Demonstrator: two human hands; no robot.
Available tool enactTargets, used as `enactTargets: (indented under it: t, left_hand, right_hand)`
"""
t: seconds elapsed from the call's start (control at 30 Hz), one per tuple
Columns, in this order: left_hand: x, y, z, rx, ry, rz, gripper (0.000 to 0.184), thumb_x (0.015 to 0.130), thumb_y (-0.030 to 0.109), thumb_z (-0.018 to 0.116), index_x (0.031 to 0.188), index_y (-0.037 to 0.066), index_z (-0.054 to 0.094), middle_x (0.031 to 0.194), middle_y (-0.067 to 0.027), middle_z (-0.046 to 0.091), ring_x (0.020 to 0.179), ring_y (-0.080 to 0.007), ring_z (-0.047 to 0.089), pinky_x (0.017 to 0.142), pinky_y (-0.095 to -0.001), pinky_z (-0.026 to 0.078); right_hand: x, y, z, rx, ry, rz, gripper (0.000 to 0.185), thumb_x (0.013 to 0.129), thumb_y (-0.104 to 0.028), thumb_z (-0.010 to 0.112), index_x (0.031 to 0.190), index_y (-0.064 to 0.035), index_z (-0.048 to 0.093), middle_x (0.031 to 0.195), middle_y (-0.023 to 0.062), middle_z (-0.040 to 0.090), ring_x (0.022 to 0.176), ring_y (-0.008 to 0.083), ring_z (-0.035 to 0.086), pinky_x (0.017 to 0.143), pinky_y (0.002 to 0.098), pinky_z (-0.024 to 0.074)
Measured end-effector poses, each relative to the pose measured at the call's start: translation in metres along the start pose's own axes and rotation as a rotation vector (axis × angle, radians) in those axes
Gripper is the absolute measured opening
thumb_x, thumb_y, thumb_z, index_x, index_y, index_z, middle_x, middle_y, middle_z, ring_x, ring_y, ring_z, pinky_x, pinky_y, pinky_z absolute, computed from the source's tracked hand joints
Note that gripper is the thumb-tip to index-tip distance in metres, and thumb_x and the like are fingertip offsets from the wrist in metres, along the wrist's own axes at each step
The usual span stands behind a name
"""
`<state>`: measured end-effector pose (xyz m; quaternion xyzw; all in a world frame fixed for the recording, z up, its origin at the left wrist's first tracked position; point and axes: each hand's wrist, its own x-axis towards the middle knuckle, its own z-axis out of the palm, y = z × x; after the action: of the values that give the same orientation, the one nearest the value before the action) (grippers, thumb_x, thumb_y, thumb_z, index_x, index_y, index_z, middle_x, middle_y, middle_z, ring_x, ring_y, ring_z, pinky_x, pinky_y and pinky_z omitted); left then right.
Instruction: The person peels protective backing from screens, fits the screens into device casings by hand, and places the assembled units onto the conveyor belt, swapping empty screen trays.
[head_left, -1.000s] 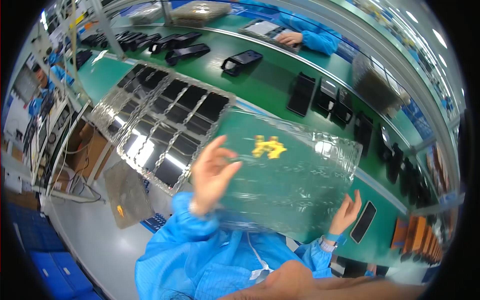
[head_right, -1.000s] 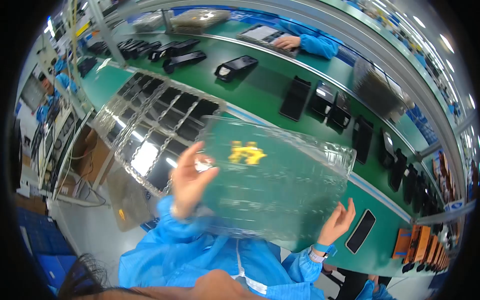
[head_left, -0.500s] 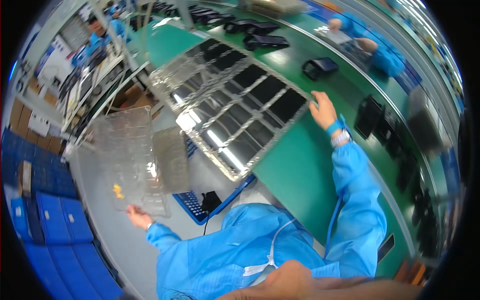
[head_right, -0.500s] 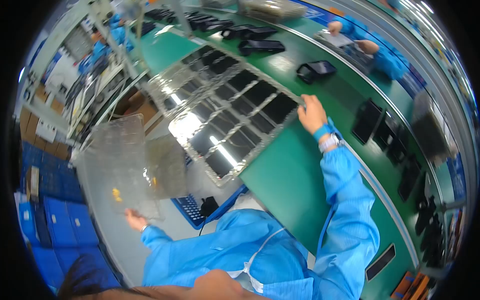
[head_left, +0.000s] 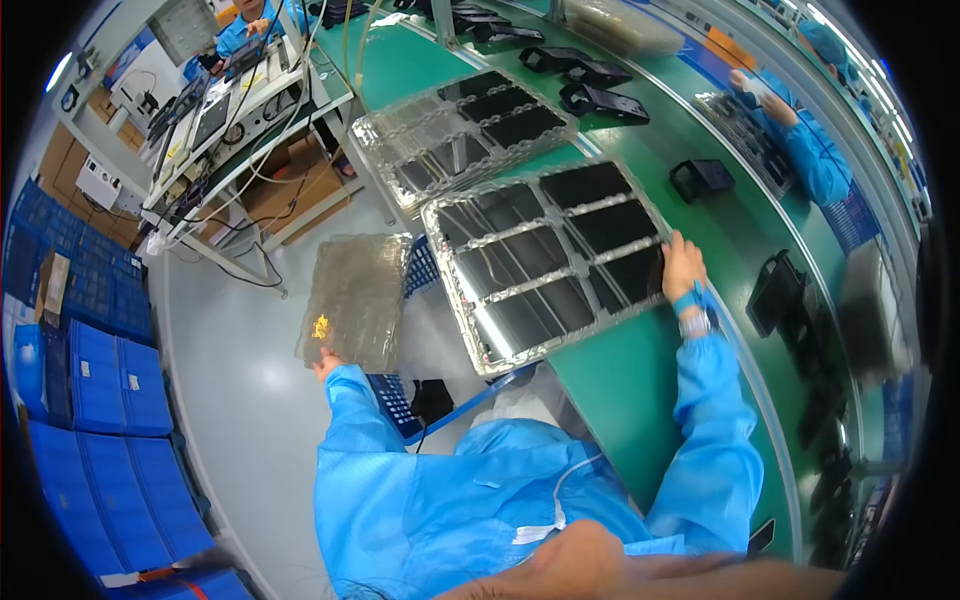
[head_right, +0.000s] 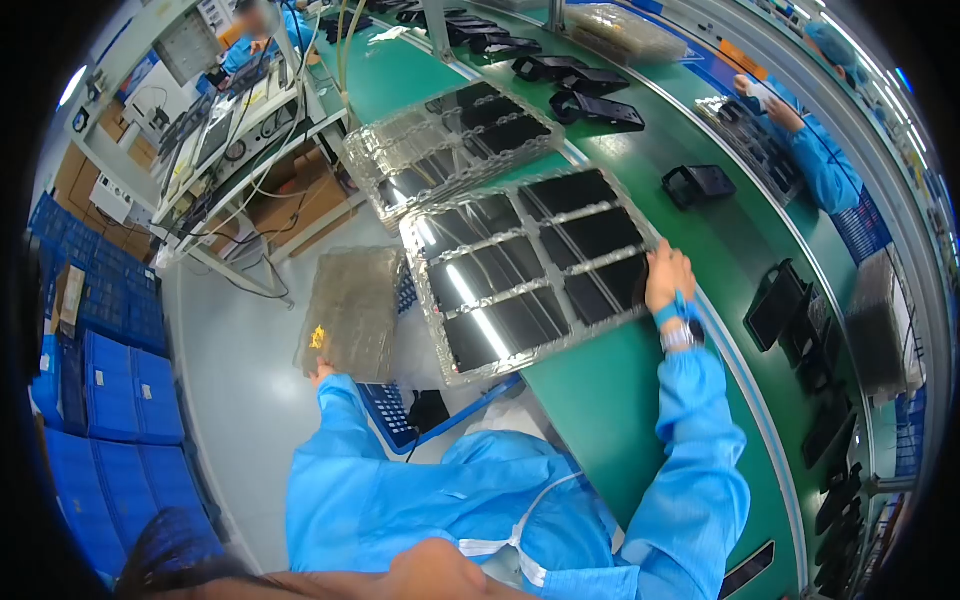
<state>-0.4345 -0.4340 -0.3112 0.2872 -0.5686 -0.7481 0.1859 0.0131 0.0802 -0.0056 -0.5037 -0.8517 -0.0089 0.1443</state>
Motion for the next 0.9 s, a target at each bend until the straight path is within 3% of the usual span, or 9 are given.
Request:
enactTargets:
  t: [0.23, 0.37, 0.47, 0.57, 0.6, 0.67, 0.73, 0.8, 0.9]
  left_hand:
    - [0.030, -0.024, -0.013, 0.390, 0.103, 0.094, 0.062, 0.078, 0.024, 0.076, 0.126, -0.005, 0.051, 0.098, -0.0211, 0.067, 0.087, -0.0334, 0.065, 0.076, -0.0416, 0.053]
    - [0.010, -0.018, -0.015, 0.896, 0.191, -0.006, 0.054, 0.080, 0.041, 0.070, 0.118, 0.004, 0.058, 0.105, -0.0217, 0.065, 0.090, -0.0369, 0.063, 0.075, -0.0461, 0.050]
    - [0.007, -0.023, -0.003, 0.987, 0.346, 0.082, 0.050, 0.080, 0.029, 0.072, 0.116, -0.003, 0.057, 0.104, -0.0213, 0.063, 0.094, -0.0356, 0.062, 0.080, -0.0432, 0.051]
    - [-0.003, -0.023, 0.005, 1.054, 0.515, 0.702, 0.044, 0.084, 0.029, 0.068, 0.113, -0.002, 0.057, 0.107, -0.0203, 0.060, 0.091, -0.0331, 0.060, 0.077, -0.0418, 0.049]
    - [-0.044, 0.004, 0.009, 0.835, 0.094, 0.715, 0.043, 0.084, 0.028, 0.067, 0.112, -0.003, 0.057, 0.108, -0.0206, 0.060, 0.090, -0.0328, 0.059, 0.077, -0.0420, 0.048]
    - [-0.150, 0.087, 0.026, 0.229, -0.665, 0.315, 0.040, 0.085, 0.027, 0.065, 0.110, -0.003, 0.057, 0.110, -0.0213, 0.058, 0.089, -0.0322, 0.058, 0.077, -0.0424, 0.047]
    - [-0.251, 0.171, 0.021, 0.274, -1.078, 0.541, 0.039, 0.086, 0.024, 0.063, 0.112, -0.005, 0.056, 0.115, -0.0232, 0.057, 0.097, -0.0347, 0.058, 0.084, -0.0435, 0.046]
    - [-0.323, 0.240, 0.025, 0.261, -1.496, 1.070, 0.043, 0.089, 0.019, 0.059, 0.123, -0.004, 0.052, 0.129, -0.0235, 0.051, 0.121, -0.0367, 0.049, 0.100, -0.0432, 0.039]
    - [-0.399, 0.256, 0.011, 0.432, -1.948, 0.691, 0.046, 0.088, 0.017, 0.058, 0.126, -0.008, 0.049, 0.135, -0.0295, 0.042, 0.133, -0.0488, 0.027, 0.108, -0.0494, 0.026]
  right_hand:
    - [-0.120, 0.004, -0.047, -0.186, 0.039, 0.246, 0.035, 0.094, -0.017, 0.045, 0.127, -0.0047, 0.046, 0.112, 0.0163, 0.057, 0.106, 0.0355, 0.054, 0.079, 0.0496, 0.0454]
    - [-0.171, 0.020, -0.062, -0.103, -0.028, 0.424, 0.035, 0.095, -0.017, 0.045, 0.129, -0.0062, 0.045, 0.113, 0.0141, 0.057, 0.105, 0.0359, 0.054, 0.081, 0.0493, 0.0451]
    - [-0.204, 0.031, -0.073, -0.003, 0.011, 0.421, 0.031, 0.093, -0.012, 0.047, 0.123, -0.0029, 0.046, 0.112, 0.0171, 0.057, 0.103, 0.0379, 0.054, 0.082, 0.0475, 0.0446]
    - [-0.224, 0.030, -0.088, 0.060, 0.009, 0.429, 0.026, 0.091, -0.008, 0.049, 0.115, 0.0011, 0.048, 0.113, 0.0204, 0.056, 0.103, 0.0390, 0.053, 0.085, 0.0446, 0.0437]
    - [-0.230, 0.030, -0.090, 0.059, 0.004, 0.443, 0.025, 0.091, -0.008, 0.049, 0.115, 0.0012, 0.048, 0.115, 0.0199, 0.055, 0.104, 0.0388, 0.053, 0.085, 0.0447, 0.0434]
    - [-0.248, 0.031, -0.094, 0.059, -0.002, 0.483, 0.024, 0.091, -0.008, 0.049, 0.113, 0.0014, 0.048, 0.118, 0.0191, 0.054, 0.106, 0.0384, 0.052, 0.087, 0.0447, 0.0428]
    - [-0.268, 0.028, -0.100, 0.018, 0.013, 0.543, 0.024, 0.091, -0.008, 0.049, 0.113, 0.0013, 0.048, 0.121, 0.0183, 0.052, 0.108, 0.0375, 0.051, 0.088, 0.0454, 0.0421]
    - [-0.289, 0.036, -0.105, -0.025, 0.034, 0.583, 0.025, 0.090, -0.008, 0.050, 0.113, 0.0011, 0.048, 0.122, 0.0177, 0.052, 0.110, 0.0367, 0.051, 0.088, 0.0461, 0.0416]
    - [-0.335, 0.053, -0.114, -0.053, 0.057, 0.654, 0.027, 0.090, -0.007, 0.050, 0.115, 0.0013, 0.047, 0.122, 0.0177, 0.052, 0.111, 0.0364, 0.051, 0.089, 0.0465, 0.0412]
